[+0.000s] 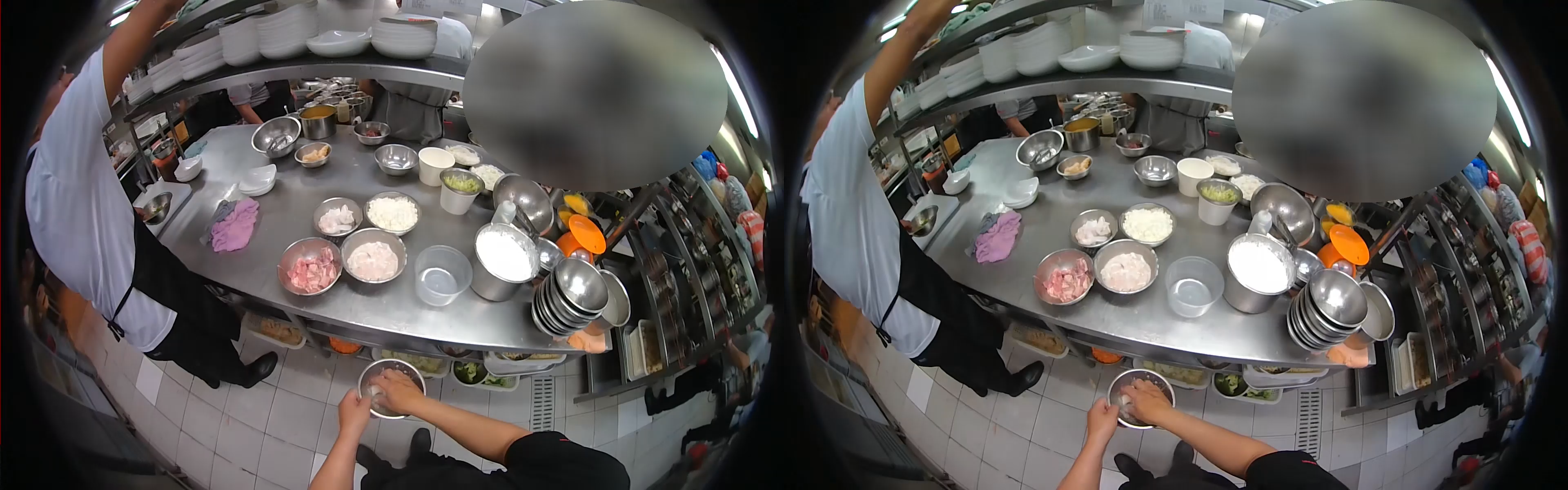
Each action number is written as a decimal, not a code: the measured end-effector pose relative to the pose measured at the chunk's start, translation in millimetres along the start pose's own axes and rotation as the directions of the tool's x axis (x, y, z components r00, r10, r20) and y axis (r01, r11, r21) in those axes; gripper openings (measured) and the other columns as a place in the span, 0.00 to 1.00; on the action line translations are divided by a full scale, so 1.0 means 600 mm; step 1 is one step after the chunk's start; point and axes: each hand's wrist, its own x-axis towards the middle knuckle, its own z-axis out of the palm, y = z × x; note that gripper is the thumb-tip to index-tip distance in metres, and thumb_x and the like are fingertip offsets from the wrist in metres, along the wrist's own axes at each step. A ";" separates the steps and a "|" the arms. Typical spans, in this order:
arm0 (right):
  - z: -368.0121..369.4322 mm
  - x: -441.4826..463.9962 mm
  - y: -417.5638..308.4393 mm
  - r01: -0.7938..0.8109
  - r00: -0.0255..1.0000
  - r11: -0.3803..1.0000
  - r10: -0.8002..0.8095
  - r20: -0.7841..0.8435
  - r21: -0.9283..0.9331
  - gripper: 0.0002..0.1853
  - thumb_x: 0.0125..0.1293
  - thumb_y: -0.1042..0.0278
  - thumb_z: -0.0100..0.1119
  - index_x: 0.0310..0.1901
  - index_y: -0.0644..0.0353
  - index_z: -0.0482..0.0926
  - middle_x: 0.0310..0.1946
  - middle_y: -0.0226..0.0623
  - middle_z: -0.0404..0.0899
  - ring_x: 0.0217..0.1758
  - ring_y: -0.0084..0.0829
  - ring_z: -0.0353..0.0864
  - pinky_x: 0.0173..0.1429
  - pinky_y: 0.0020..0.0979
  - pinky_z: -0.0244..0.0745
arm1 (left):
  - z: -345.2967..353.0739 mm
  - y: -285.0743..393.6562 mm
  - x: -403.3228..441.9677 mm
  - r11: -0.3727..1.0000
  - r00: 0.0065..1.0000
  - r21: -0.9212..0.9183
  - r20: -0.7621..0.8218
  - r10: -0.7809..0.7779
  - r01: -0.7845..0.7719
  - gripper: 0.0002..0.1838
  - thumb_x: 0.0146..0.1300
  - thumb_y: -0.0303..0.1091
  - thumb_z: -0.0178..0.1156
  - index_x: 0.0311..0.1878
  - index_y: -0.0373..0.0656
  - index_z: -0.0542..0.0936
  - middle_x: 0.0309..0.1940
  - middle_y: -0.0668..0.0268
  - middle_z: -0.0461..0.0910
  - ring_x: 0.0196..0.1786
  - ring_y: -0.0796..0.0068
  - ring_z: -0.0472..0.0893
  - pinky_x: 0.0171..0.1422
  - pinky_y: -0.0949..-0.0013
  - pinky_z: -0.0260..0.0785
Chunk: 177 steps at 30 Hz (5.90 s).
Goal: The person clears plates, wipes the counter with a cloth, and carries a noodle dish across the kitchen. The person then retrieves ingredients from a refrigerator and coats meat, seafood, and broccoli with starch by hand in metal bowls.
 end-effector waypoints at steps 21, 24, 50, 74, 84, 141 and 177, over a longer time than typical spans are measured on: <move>0.039 -0.172 0.240 -0.367 0.882 0.920 0.391 -0.263 0.136 0.14 0.56 0.78 0.58 0.45 0.62 0.82 0.41 0.47 0.82 0.44 0.48 0.81 0.50 0.40 0.77 | 0.217 -0.178 0.027 0.948 0.947 -0.223 0.277 -0.162 0.228 0.08 0.62 0.29 0.55 0.30 0.35 0.70 0.23 0.59 0.77 0.22 0.70 0.82 0.24 0.64 0.77; 0.024 -0.193 0.308 -0.465 0.838 0.879 0.475 -0.269 0.102 0.12 0.60 0.76 0.59 0.46 0.61 0.82 0.41 0.46 0.82 0.43 0.46 0.82 0.50 0.39 0.77 | 0.291 -0.203 0.022 0.945 0.940 -0.214 0.290 -0.180 0.247 0.08 0.61 0.29 0.55 0.30 0.34 0.71 0.23 0.59 0.78 0.23 0.69 0.82 0.26 0.65 0.78; -0.499 0.175 0.504 -0.572 0.776 0.801 0.598 0.200 -0.174 0.25 0.50 0.74 0.67 0.54 0.51 0.81 0.38 0.43 0.84 0.29 0.35 0.84 0.33 0.37 0.82 | 0.292 0.264 0.053 0.927 0.971 -0.373 0.235 0.052 0.041 0.12 0.61 0.29 0.58 0.26 0.37 0.66 0.24 0.61 0.77 0.24 0.72 0.82 0.24 0.68 0.77; -0.139 -0.042 0.109 -0.042 0.960 0.998 0.028 0.278 0.044 0.21 0.56 0.68 0.64 0.53 0.61 0.76 0.49 0.52 0.79 0.53 0.51 0.79 0.58 0.45 0.73 | 0.100 0.074 0.004 0.993 0.998 -0.116 0.059 -0.029 0.036 0.07 0.59 0.27 0.54 0.27 0.37 0.69 0.21 0.63 0.75 0.23 0.74 0.80 0.25 0.67 0.76; 0.105 -0.088 0.196 -0.410 0.858 0.910 0.361 0.366 0.065 0.26 0.59 0.72 0.59 0.61 0.49 0.75 0.57 0.54 0.75 0.63 0.53 0.73 0.65 0.42 0.70 | 0.221 -0.114 0.006 0.961 0.967 -0.156 0.149 -0.207 0.229 0.07 0.60 0.27 0.54 0.28 0.35 0.70 0.22 0.61 0.76 0.22 0.71 0.81 0.24 0.67 0.74; 0.292 0.104 0.007 -0.112 0.968 0.986 0.079 0.239 0.127 0.18 0.57 0.75 0.59 0.52 0.57 0.81 0.51 0.44 0.82 0.55 0.46 0.79 0.66 0.40 0.69 | -0.004 -0.343 0.103 0.842 0.921 -0.411 -0.018 -0.390 0.349 0.07 0.63 0.29 0.56 0.37 0.33 0.76 0.23 0.60 0.78 0.23 0.71 0.81 0.28 0.67 0.76; 1.025 0.982 0.118 -0.215 0.950 0.974 0.227 0.216 -0.077 0.28 0.58 0.51 0.65 0.55 0.59 0.75 0.48 0.48 0.82 0.51 0.46 0.82 0.53 0.42 0.75 | -0.439 -0.860 0.692 0.865 0.832 -0.212 -0.246 -0.497 0.454 0.10 0.58 0.32 0.59 0.32 0.35 0.71 0.30 0.48 0.75 0.35 0.46 0.76 0.39 0.51 0.68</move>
